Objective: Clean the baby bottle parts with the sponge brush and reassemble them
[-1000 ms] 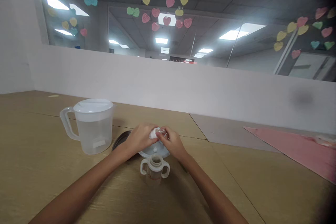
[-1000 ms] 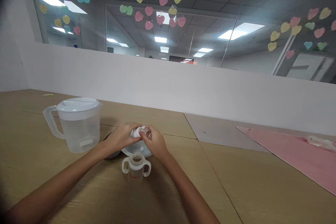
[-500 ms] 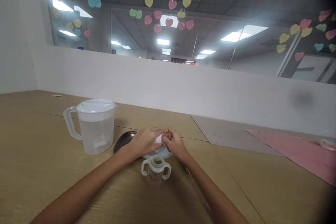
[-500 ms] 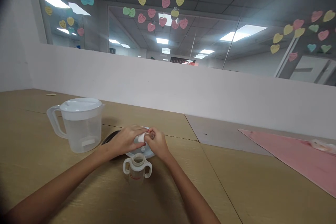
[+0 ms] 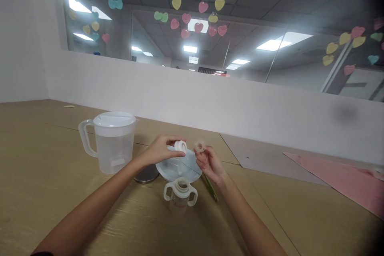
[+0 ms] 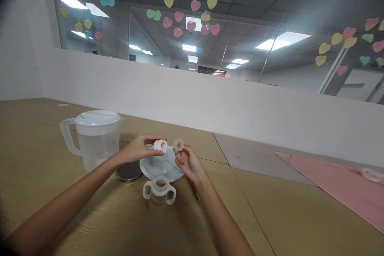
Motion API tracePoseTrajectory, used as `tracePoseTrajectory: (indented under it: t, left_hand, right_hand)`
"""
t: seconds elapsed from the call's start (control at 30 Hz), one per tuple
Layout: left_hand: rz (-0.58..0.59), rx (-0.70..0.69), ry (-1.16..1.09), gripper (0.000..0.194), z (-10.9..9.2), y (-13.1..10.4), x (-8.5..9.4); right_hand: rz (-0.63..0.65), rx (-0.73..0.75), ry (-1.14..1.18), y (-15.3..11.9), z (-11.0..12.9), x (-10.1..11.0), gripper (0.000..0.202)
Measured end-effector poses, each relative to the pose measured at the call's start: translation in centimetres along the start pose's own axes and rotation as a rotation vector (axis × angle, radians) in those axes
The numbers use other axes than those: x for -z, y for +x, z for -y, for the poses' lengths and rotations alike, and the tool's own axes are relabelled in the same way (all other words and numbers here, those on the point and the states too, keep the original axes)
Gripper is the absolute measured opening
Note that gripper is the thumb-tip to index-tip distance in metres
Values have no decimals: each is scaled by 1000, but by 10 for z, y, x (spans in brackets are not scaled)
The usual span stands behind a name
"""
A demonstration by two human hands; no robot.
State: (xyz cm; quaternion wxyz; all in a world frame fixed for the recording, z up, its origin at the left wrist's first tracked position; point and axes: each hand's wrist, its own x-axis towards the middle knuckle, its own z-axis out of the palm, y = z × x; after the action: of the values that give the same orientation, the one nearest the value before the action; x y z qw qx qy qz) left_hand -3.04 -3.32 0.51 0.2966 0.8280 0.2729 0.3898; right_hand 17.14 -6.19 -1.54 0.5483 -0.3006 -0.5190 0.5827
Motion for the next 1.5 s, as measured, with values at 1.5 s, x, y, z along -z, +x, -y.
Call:
tracePoseTrajectory:
  t: [1.5]
  left_hand:
    - [-882, 655, 774, 64, 87, -79, 205]
  right_hand:
    - [-107, 26, -1529, 9, -49, 27, 38]
